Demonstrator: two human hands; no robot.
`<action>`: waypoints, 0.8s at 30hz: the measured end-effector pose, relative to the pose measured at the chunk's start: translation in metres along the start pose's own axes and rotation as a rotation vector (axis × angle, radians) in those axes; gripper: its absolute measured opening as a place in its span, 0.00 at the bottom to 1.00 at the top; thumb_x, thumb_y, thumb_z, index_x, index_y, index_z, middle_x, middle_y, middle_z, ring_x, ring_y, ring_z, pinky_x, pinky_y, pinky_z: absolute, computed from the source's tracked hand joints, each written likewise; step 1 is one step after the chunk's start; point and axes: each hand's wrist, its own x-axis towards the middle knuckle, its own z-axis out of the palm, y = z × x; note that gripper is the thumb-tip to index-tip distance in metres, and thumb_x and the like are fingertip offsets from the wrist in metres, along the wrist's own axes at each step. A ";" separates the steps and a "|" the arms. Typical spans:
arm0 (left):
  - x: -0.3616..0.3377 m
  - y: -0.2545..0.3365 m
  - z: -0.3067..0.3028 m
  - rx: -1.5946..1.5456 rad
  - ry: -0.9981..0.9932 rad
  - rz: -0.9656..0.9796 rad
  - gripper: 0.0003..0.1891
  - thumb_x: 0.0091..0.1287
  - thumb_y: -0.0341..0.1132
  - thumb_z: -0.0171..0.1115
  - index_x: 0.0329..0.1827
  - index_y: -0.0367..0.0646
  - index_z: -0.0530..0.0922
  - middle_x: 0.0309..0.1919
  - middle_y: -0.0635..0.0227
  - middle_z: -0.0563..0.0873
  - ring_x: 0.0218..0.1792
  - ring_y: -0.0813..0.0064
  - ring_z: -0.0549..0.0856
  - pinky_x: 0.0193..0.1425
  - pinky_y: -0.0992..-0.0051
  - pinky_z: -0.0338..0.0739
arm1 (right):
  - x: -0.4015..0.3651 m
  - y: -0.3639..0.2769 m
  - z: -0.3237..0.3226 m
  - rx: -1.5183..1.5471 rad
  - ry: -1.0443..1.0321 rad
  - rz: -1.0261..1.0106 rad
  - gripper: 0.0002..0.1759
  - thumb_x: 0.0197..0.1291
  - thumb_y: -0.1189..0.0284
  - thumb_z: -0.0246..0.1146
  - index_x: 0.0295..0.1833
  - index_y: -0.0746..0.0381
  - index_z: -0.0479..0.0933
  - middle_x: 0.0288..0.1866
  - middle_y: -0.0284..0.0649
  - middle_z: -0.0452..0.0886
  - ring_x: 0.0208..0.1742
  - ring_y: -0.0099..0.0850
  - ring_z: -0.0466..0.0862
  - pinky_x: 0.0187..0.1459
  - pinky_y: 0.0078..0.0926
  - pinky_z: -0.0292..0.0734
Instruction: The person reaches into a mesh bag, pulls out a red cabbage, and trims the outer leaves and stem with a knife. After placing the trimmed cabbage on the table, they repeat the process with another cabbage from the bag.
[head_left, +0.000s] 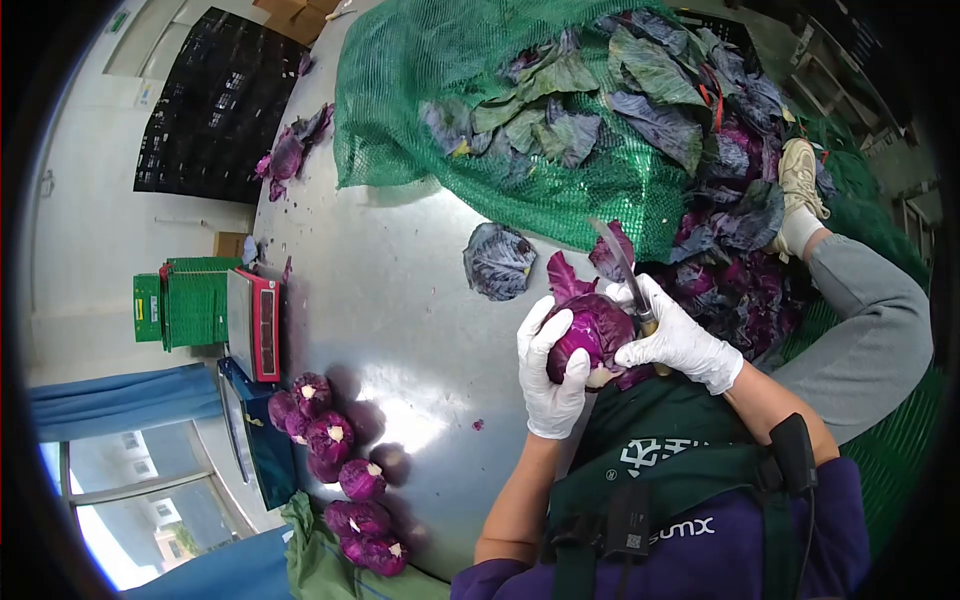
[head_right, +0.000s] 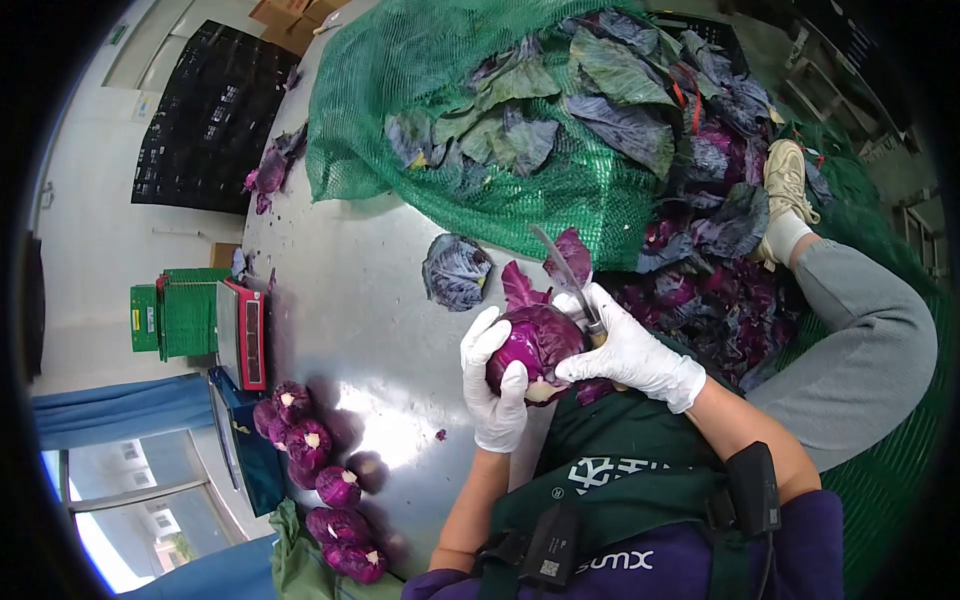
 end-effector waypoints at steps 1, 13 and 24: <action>0.001 0.003 0.002 -0.008 0.019 0.003 0.22 0.74 0.40 0.64 0.67 0.39 0.78 0.70 0.46 0.75 0.71 0.53 0.75 0.76 0.59 0.67 | 0.001 0.003 -0.002 0.006 -0.004 -0.014 0.51 0.42 0.73 0.86 0.72 0.57 0.67 0.74 0.39 0.69 0.76 0.32 0.67 0.78 0.36 0.60; 0.008 0.002 0.005 -0.847 0.132 -0.616 0.32 0.82 0.56 0.49 0.75 0.38 0.68 0.69 0.60 0.77 0.69 0.68 0.77 0.75 0.62 0.71 | -0.009 -0.004 0.004 0.102 0.057 -0.140 0.40 0.53 0.79 0.80 0.72 0.60 0.73 0.74 0.37 0.73 0.71 0.28 0.73 0.70 0.31 0.71; 0.005 0.007 0.007 -0.687 0.108 -0.362 0.41 0.66 0.56 0.66 0.74 0.36 0.67 0.70 0.50 0.76 0.70 0.58 0.77 0.77 0.58 0.70 | -0.014 -0.019 0.020 0.034 0.079 -0.145 0.47 0.41 0.75 0.87 0.70 0.61 0.74 0.51 0.30 0.75 0.51 0.21 0.80 0.53 0.25 0.79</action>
